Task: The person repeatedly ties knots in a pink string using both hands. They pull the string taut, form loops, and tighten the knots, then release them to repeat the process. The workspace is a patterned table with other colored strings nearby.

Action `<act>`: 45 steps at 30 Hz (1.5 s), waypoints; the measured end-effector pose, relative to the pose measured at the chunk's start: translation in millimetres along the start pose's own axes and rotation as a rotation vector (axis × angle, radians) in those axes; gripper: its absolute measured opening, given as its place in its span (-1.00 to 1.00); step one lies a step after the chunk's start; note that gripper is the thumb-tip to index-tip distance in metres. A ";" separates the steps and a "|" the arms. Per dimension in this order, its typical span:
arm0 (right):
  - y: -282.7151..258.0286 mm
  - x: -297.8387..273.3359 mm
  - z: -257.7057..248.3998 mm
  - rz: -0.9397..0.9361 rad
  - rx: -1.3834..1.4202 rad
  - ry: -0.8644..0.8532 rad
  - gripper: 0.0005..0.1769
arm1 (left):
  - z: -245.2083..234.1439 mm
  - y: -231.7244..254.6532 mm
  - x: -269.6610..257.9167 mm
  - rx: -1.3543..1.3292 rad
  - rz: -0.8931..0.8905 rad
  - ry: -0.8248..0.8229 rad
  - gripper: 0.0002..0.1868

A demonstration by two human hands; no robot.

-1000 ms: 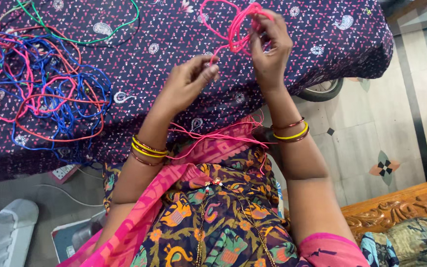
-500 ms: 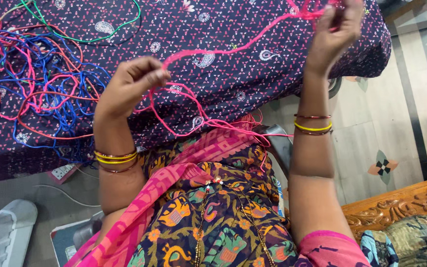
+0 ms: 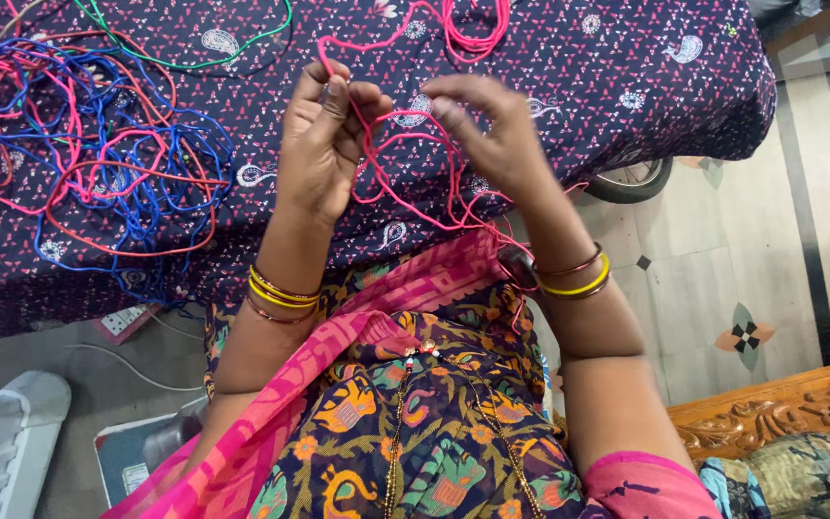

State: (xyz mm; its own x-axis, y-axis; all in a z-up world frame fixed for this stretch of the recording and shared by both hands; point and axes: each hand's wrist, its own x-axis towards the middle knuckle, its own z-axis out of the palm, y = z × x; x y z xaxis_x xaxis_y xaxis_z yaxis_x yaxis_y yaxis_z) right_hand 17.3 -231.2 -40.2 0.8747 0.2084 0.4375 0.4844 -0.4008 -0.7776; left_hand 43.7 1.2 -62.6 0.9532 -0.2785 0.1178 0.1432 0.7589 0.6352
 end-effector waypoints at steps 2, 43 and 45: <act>-8.7 -2.7 15.4 0.045 0.045 -0.062 -0.77 | 5.1 -2.1 -2.2 -0.003 -0.003 -0.026 -0.80; -36.4 -61.3 -145.5 -0.010 0.527 0.620 -0.61 | 113.9 15.0 -35.6 1.382 0.655 -0.481 -0.69; -49.1 -62.1 -136.2 -0.001 0.527 0.611 -0.62 | 121.4 -3.1 -32.4 1.355 0.712 -0.488 -0.70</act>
State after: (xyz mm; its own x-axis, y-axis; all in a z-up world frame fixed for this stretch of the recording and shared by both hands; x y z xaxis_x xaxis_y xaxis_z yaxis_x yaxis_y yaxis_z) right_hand -62.6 -345.9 32.4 0.7862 -0.3773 0.4894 0.5612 0.1046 -0.8210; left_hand -19.9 -63.6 24.3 0.5093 -0.4673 0.7227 -0.8541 -0.1716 0.4910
